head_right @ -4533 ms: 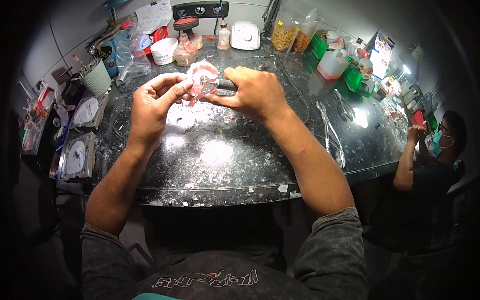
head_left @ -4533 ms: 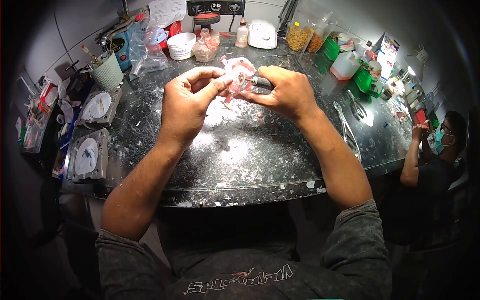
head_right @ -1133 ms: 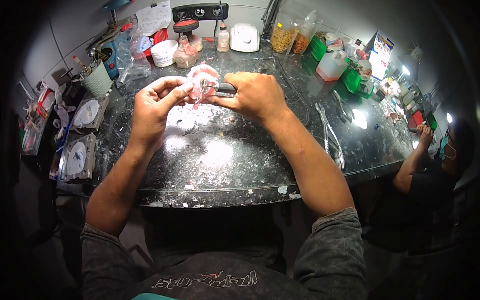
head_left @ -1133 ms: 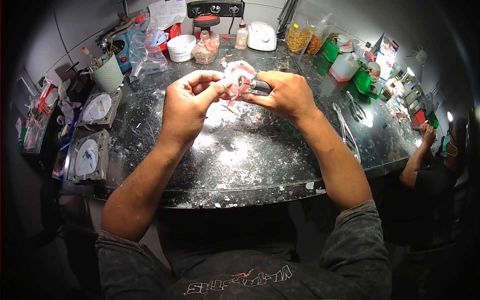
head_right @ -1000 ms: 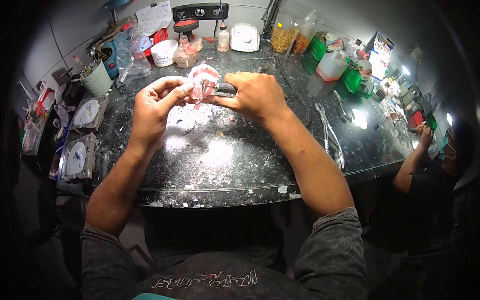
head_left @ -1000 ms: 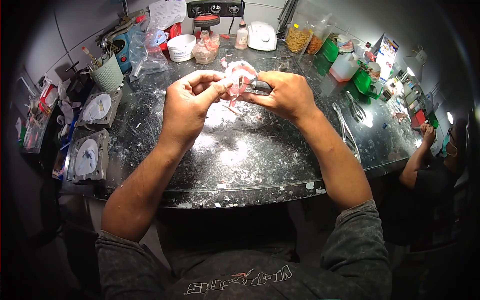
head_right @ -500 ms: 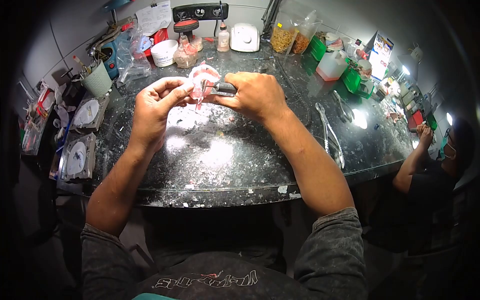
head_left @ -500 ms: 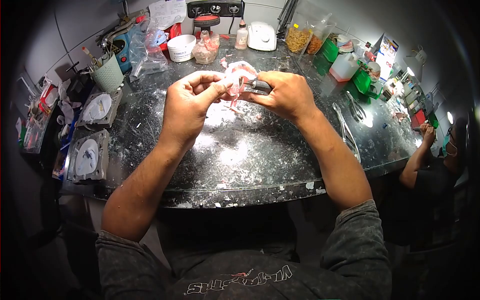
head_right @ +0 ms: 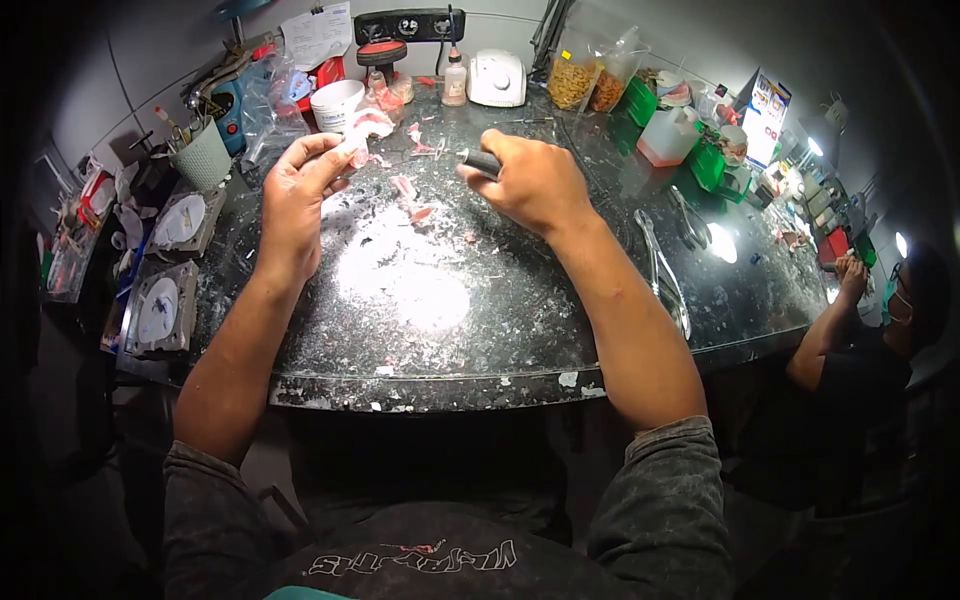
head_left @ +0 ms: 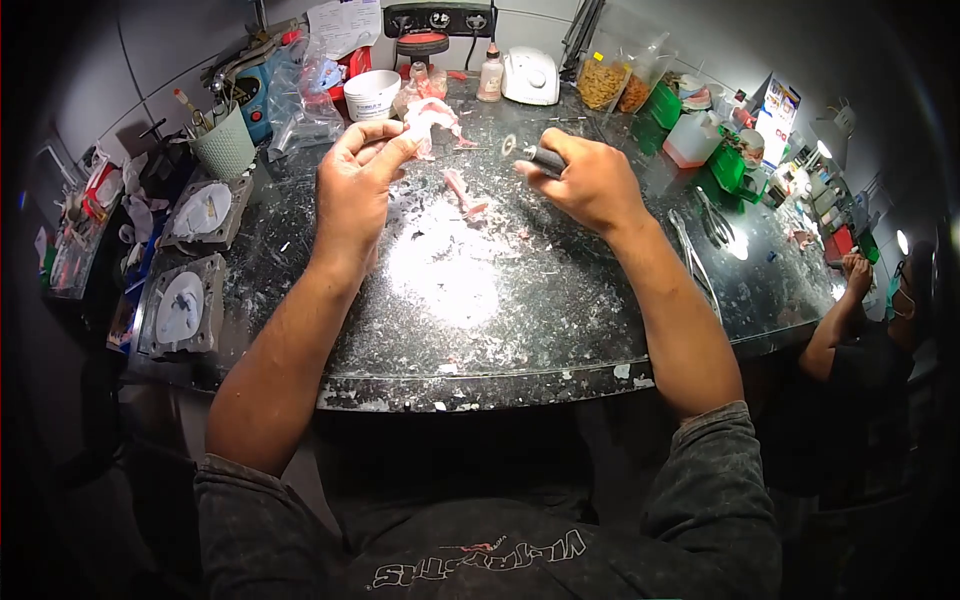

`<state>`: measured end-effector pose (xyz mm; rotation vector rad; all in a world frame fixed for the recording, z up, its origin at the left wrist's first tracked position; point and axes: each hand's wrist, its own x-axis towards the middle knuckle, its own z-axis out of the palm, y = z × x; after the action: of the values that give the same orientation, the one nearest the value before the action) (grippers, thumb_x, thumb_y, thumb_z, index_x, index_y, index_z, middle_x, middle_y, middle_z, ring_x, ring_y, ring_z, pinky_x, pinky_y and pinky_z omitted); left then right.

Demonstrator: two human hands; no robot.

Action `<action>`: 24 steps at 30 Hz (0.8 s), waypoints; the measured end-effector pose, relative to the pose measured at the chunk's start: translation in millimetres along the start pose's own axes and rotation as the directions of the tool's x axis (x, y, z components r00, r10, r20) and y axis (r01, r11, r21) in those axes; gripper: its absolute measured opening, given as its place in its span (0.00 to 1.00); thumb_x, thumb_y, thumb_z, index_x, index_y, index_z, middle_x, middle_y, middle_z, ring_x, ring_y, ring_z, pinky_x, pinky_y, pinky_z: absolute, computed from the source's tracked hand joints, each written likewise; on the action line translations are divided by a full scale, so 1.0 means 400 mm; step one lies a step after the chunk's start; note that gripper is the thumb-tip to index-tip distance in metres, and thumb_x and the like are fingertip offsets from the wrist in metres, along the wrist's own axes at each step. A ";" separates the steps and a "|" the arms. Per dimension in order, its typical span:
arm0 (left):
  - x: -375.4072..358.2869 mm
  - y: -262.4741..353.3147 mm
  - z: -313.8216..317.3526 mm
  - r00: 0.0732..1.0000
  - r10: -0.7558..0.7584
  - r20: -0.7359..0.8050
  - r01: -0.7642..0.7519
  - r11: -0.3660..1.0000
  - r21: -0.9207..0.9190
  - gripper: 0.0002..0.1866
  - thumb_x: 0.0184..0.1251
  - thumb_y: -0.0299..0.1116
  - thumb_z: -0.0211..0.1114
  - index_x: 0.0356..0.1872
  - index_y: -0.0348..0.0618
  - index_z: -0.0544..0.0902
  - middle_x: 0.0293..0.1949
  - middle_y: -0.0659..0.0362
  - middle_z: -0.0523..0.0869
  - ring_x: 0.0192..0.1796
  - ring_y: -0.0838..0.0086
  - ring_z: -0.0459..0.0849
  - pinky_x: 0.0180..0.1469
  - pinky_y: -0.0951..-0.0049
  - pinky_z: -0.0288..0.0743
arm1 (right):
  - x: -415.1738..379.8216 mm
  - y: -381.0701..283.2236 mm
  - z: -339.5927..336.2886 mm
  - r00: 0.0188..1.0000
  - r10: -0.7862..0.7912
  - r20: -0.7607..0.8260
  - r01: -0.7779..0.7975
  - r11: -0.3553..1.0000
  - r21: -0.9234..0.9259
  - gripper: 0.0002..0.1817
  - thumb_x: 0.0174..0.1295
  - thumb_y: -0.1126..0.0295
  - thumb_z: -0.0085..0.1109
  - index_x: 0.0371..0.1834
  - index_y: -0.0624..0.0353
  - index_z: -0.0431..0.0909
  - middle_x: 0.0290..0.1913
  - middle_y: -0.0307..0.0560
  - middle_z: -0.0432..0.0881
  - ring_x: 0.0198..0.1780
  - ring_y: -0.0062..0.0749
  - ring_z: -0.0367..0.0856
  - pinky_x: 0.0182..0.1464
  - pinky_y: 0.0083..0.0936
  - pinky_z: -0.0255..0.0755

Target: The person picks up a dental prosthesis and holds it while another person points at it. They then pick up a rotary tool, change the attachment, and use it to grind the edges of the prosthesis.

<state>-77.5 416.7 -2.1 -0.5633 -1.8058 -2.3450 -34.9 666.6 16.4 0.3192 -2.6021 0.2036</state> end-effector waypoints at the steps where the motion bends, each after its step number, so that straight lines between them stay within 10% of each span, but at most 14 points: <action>1: 0.008 -0.009 -0.006 1.000 -0.001 -0.016 0.002 1.000 0.028 0.07 0.69 0.30 0.66 0.43 0.40 0.81 0.40 0.58 0.89 0.43 0.78 0.86 0.48 0.77 0.76 | -0.001 0.003 0.000 0.999 0.035 -0.036 -0.033 0.997 0.068 0.20 0.61 0.46 0.63 0.37 0.52 0.80 0.33 0.47 0.86 0.37 0.48 0.86 0.39 0.40 0.80; 5: 0.038 -0.027 -0.026 0.993 0.115 -0.022 -0.113 0.990 0.088 0.07 0.66 0.27 0.69 0.41 0.39 0.80 0.40 0.57 0.88 0.42 0.79 0.85 0.47 0.77 0.77 | -0.004 0.005 0.010 0.995 0.042 -0.086 -0.027 0.986 0.167 0.16 0.63 0.51 0.62 0.38 0.52 0.80 0.34 0.48 0.87 0.38 0.49 0.86 0.39 0.41 0.79; 8: 0.066 -0.036 -0.072 0.980 0.200 0.005 -0.173 0.839 0.516 0.11 0.61 0.26 0.72 0.41 0.38 0.80 0.39 0.57 0.88 0.41 0.80 0.85 0.47 0.77 0.77 | -0.001 0.003 0.007 0.998 0.024 -0.055 -0.015 0.986 0.165 0.17 0.63 0.50 0.62 0.37 0.53 0.81 0.34 0.48 0.87 0.38 0.49 0.86 0.39 0.41 0.79; 11: 0.068 -0.057 -0.101 0.977 0.168 0.130 -0.194 0.457 0.868 0.20 0.55 0.32 0.75 0.48 0.38 0.82 0.43 0.53 0.87 0.48 0.65 0.83 0.56 0.67 0.75 | -0.004 -0.005 0.020 1.000 -0.016 -0.020 0.019 0.981 0.192 0.19 0.63 0.49 0.63 0.38 0.54 0.83 0.34 0.50 0.86 0.38 0.49 0.86 0.39 0.38 0.79; 14: 0.043 -0.060 -0.069 0.925 0.282 0.255 -0.333 0.277 0.901 0.23 0.58 0.34 0.71 0.56 0.46 0.82 0.57 0.52 0.82 0.62 0.58 0.74 0.65 0.62 0.67 | -0.009 -0.032 0.073 0.995 -0.088 -0.053 0.099 0.954 0.284 0.23 0.60 0.42 0.62 0.42 0.51 0.84 0.37 0.49 0.87 0.40 0.49 0.86 0.43 0.40 0.80; 15: 0.053 -0.063 -0.067 0.938 0.141 0.318 -0.348 0.406 0.845 0.24 0.60 0.35 0.68 0.60 0.57 0.83 0.66 0.57 0.75 0.71 0.57 0.64 0.72 0.58 0.57 | -0.012 -0.039 0.085 0.992 -0.117 -0.038 0.122 0.955 0.272 0.24 0.60 0.42 0.63 0.43 0.50 0.84 0.38 0.49 0.87 0.41 0.49 0.86 0.44 0.40 0.80; 24: 0.036 -0.069 -0.046 0.894 -0.005 0.448 -0.417 0.356 0.836 0.13 0.55 0.39 0.73 0.43 0.53 0.89 0.64 0.62 0.77 0.70 0.60 0.65 0.72 0.58 0.55 | -0.021 -0.068 0.072 0.974 -0.204 0.101 0.164 0.937 0.308 0.15 0.58 0.57 0.70 0.46 0.50 0.86 0.40 0.50 0.88 0.40 0.44 0.87 0.42 0.35 0.81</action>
<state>-103.4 408.7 -25.7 -0.9795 -2.5899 -0.7151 -34.0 636.4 -10.3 0.7027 -2.6481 0.5275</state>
